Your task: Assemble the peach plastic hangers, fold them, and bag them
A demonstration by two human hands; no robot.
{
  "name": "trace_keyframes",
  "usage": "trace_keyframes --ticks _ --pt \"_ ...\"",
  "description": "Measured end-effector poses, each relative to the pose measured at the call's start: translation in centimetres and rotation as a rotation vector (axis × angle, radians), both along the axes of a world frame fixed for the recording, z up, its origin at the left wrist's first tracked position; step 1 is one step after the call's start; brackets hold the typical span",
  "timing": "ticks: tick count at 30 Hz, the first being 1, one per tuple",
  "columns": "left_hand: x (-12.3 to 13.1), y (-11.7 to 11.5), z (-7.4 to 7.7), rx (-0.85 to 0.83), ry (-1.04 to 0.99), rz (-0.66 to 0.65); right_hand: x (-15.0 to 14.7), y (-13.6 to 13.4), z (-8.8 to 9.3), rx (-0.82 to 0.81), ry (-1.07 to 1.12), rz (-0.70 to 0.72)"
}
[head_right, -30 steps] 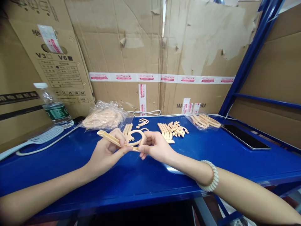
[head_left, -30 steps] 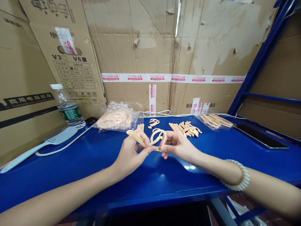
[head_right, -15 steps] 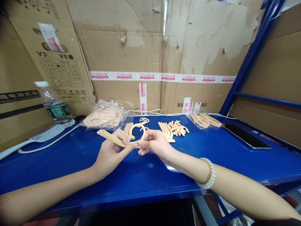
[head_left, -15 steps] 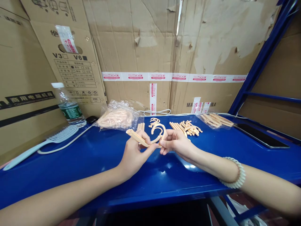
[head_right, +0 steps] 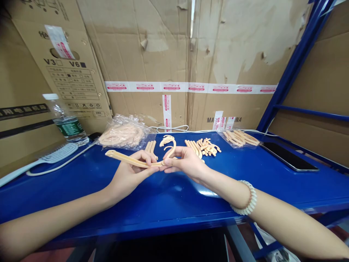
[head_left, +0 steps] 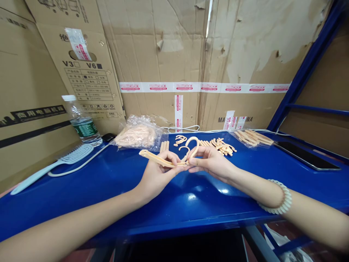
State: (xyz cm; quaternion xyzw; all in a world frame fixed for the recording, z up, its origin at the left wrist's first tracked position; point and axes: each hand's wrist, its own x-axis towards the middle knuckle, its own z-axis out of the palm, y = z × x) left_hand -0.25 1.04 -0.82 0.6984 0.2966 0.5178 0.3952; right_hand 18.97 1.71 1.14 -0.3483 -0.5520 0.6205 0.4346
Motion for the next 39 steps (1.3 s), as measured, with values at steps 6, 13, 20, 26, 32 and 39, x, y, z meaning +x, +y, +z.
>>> trace_keyframes --ticks 6,13,20,26,32,39 --pt "-0.1 0.0 -0.2 0.0 -0.012 -0.041 0.2 -0.1 0.3 0.001 -0.02 0.039" --pt "-0.2 -0.6 -0.2 0.218 0.135 0.047 0.2 -0.3 0.4 -0.079 -0.06 0.106" --pt "-0.1 -0.7 -0.2 0.177 0.148 0.035 -0.8 -0.7 -0.6 0.001 -0.047 0.021" --pt "0.3 -1.0 -0.4 0.023 0.062 0.024 -1.5 -1.2 -1.1 0.131 -0.034 -0.032" --pt "0.8 -1.3 -0.4 -0.119 -0.034 0.0 -1.6 -1.5 -0.9 0.105 -0.005 -0.048" --pt "0.8 -1.9 -0.4 -0.109 0.004 0.041 -1.7 -1.7 -1.3 0.121 0.015 -0.059"
